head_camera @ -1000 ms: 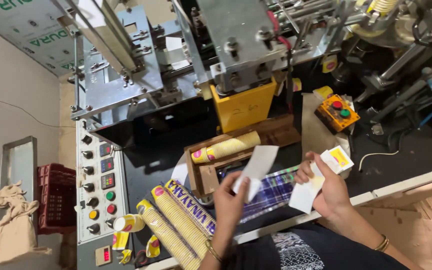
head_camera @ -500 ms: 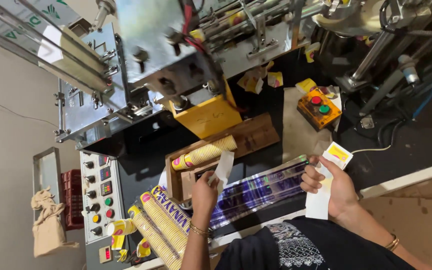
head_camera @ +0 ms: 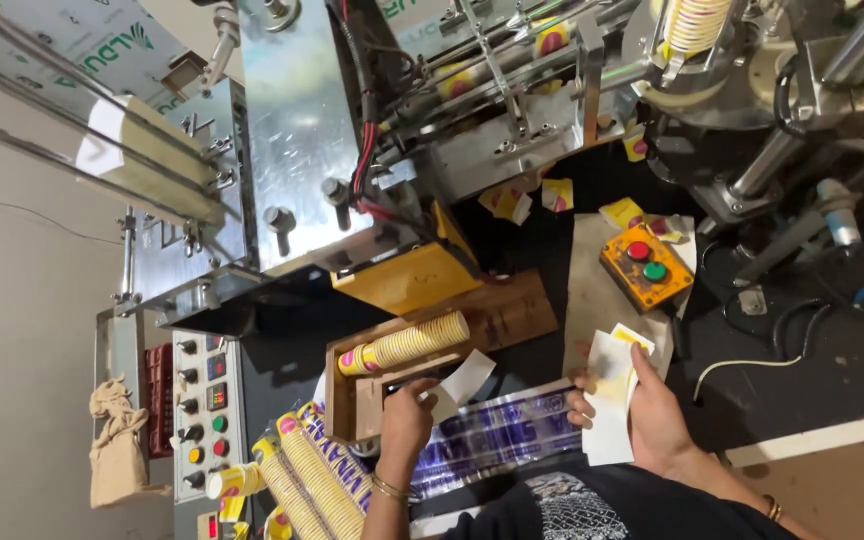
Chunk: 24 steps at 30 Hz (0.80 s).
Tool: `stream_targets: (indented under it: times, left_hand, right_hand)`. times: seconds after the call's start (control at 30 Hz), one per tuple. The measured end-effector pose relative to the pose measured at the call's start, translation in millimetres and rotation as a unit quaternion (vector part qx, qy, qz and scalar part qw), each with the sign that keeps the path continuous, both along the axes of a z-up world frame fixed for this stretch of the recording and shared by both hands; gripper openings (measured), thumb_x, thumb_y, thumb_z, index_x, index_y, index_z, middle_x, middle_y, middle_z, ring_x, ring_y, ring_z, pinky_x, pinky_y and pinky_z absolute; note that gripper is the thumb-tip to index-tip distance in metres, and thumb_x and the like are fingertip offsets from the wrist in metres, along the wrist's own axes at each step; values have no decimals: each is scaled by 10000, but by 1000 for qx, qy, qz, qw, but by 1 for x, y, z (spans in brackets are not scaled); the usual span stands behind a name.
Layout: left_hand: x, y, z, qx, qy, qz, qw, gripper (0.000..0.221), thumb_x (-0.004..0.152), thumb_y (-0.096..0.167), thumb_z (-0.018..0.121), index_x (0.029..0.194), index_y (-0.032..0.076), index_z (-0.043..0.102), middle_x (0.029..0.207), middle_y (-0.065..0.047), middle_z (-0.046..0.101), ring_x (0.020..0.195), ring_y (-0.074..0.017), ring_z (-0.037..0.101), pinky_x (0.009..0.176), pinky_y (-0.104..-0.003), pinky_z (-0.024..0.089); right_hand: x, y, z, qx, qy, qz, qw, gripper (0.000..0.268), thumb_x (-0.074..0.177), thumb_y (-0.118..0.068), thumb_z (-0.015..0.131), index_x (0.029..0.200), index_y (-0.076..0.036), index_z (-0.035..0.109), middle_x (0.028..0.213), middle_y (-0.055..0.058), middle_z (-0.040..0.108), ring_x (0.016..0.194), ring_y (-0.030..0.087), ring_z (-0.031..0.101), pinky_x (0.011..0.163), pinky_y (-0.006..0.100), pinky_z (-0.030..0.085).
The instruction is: The person is packaging stacks of yellow and white paper cups into plastic sleeves, sealing them with stickers, and placing the finished packs into a cardboard shipping box.
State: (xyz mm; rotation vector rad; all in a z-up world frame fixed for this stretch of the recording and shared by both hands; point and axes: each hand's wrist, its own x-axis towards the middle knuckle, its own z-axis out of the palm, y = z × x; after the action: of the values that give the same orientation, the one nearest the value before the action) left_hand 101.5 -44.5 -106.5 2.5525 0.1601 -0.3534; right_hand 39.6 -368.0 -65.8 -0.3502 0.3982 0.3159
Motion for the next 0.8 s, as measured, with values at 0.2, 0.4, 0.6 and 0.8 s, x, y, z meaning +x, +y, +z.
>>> stream_targets:
  times: [0.2, 0.4, 0.6, 0.8]
  left_hand:
    - [9, -7, 5, 2, 27, 24, 999, 270, 869, 156, 711, 1131, 169, 772, 947, -224, 738, 901, -380, 726, 836, -445, 557]
    - [16, -2, -14, -92, -25, -12, 995, 250, 855, 99, 696, 1090, 128, 776, 978, -191, 753, 888, -338, 754, 804, -407, 577]
    - [17, -1, -13, -67, -23, -60, 996, 234, 864, 107, 714, 1083, 119, 795, 962, -218, 742, 911, -366, 731, 808, -402, 570]
    - [16, -11, -17, -157, -6, -50, 986, 271, 829, 115, 735, 1100, 108, 749, 934, -174, 753, 819, -305, 776, 761, -394, 585]
  right_hand:
    - [19, -2, 12, -41, 18, 2, 999, 711, 1028, -626, 250, 1330, -49, 533, 916, 86, 589, 709, 231, 520, 630, 361, 440]
    - [23, -2, 7, 93, -48, -3, 995, 732, 1031, -649, 298, 1356, -35, 528, 1004, 82, 600, 799, 219, 546, 676, 362, 477]
    - [23, -1, -11, 42, -7, -17, 999, 558, 1069, -477, 364, 1349, -35, 557, 983, 76, 587, 798, 211, 532, 692, 356, 477]
    - [30, 1, -27, 75, -56, 12, 996, 428, 1086, -292, 386, 1397, -43, 544, 973, 95, 603, 814, 229, 552, 735, 361, 485]
